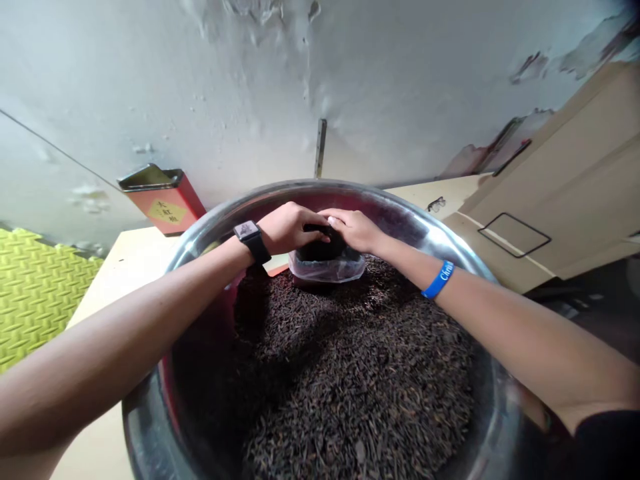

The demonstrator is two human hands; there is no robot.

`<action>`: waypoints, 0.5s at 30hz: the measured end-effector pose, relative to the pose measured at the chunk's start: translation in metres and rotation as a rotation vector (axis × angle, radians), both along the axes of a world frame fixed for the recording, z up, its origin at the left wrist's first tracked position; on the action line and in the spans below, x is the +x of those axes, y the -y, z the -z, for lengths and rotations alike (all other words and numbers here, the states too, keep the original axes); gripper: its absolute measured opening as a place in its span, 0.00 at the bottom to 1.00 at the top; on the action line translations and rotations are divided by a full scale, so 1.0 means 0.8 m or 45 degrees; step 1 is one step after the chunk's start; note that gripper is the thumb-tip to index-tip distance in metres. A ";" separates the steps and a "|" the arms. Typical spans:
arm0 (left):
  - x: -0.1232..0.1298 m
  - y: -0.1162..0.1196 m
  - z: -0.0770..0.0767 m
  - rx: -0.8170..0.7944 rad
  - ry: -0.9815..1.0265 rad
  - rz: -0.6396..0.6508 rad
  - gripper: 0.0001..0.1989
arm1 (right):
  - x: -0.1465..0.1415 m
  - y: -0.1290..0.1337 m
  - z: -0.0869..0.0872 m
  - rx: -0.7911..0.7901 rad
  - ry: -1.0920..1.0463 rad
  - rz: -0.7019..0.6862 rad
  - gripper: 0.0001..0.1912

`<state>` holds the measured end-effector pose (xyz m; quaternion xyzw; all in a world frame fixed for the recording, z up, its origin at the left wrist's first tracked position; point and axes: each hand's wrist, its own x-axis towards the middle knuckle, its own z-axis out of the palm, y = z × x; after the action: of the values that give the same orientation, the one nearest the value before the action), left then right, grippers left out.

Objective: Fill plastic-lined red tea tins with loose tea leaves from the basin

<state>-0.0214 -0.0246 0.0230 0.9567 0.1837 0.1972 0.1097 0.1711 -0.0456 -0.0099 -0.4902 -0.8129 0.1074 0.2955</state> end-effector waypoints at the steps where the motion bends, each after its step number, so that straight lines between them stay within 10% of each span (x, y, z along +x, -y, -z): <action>1: 0.000 -0.001 0.002 0.008 0.004 0.003 0.14 | 0.000 0.001 -0.002 0.021 0.015 -0.001 0.17; 9: 0.000 -0.007 0.006 0.120 -0.076 -0.072 0.09 | -0.037 0.063 -0.063 0.272 -0.285 -0.112 0.15; 15: 0.004 -0.006 0.007 0.169 -0.050 0.089 0.11 | -0.075 0.097 -0.041 -0.546 0.442 -0.956 0.15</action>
<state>-0.0184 -0.0196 0.0171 0.9714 0.1389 0.1863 0.0492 0.1114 -0.1234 0.0232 -0.2228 -0.9309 0.2891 -0.0121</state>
